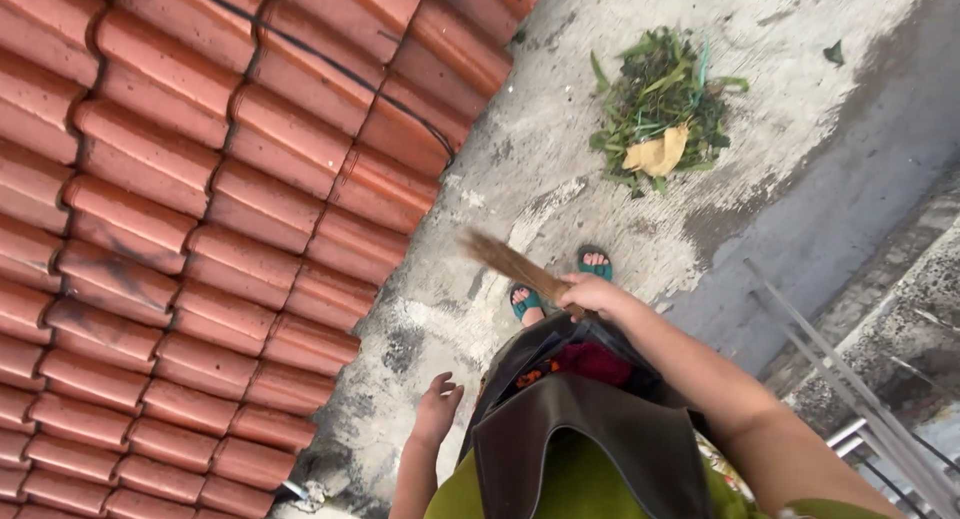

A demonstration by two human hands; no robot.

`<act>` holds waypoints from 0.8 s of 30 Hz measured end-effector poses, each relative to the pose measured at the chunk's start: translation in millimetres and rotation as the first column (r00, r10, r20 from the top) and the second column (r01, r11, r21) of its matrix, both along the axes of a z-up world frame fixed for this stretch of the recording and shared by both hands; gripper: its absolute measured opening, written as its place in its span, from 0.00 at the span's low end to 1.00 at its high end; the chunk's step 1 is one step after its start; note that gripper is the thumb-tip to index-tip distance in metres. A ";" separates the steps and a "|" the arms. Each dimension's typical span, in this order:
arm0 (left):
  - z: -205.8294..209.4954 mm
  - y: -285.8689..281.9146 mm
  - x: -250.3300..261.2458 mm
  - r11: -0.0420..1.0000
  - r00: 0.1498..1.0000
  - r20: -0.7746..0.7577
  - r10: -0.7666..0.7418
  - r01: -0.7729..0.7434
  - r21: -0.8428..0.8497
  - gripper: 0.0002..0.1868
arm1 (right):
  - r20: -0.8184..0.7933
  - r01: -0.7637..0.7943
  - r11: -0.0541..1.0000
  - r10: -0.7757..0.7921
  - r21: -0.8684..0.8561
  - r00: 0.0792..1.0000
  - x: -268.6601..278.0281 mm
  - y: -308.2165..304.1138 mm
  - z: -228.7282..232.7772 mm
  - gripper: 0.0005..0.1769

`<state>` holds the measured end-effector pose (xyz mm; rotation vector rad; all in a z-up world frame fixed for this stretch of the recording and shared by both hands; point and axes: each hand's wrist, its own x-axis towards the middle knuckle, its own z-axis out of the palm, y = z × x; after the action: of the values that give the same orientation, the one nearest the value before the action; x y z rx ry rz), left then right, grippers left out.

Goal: Sweeping leaves and debris on a rooftop balcony using a stick broom.

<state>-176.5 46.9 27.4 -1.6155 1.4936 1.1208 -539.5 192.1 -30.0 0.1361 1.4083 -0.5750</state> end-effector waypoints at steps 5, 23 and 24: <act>-15.1 -15.1 6.3 0.991 0.998 -0.059 -0.020 0.012 -0.130 0.29 | -0.122 -0.062 0.998 0.062 0.005 0.991 -65.8 1.3 -8.8 0.22; -34.3 -185.5 -14.9 0.993 0.998 0.028 -0.063 0.065 -0.096 0.31 | 0.067 0.168 0.985 -0.170 0.025 0.983 -115.5 -113.5 11.8 0.42; -25.2 -199.4 -31.3 0.986 0.994 0.029 -0.107 0.109 -0.124 0.29 | -0.006 0.036 0.999 -0.036 0.024 0.999 -131.8 -133.9 23.7 0.39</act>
<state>-207.8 -152.5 2.3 -1.6036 1.6453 0.9637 -671.2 58.2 -6.2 0.1796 1.4209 -0.5890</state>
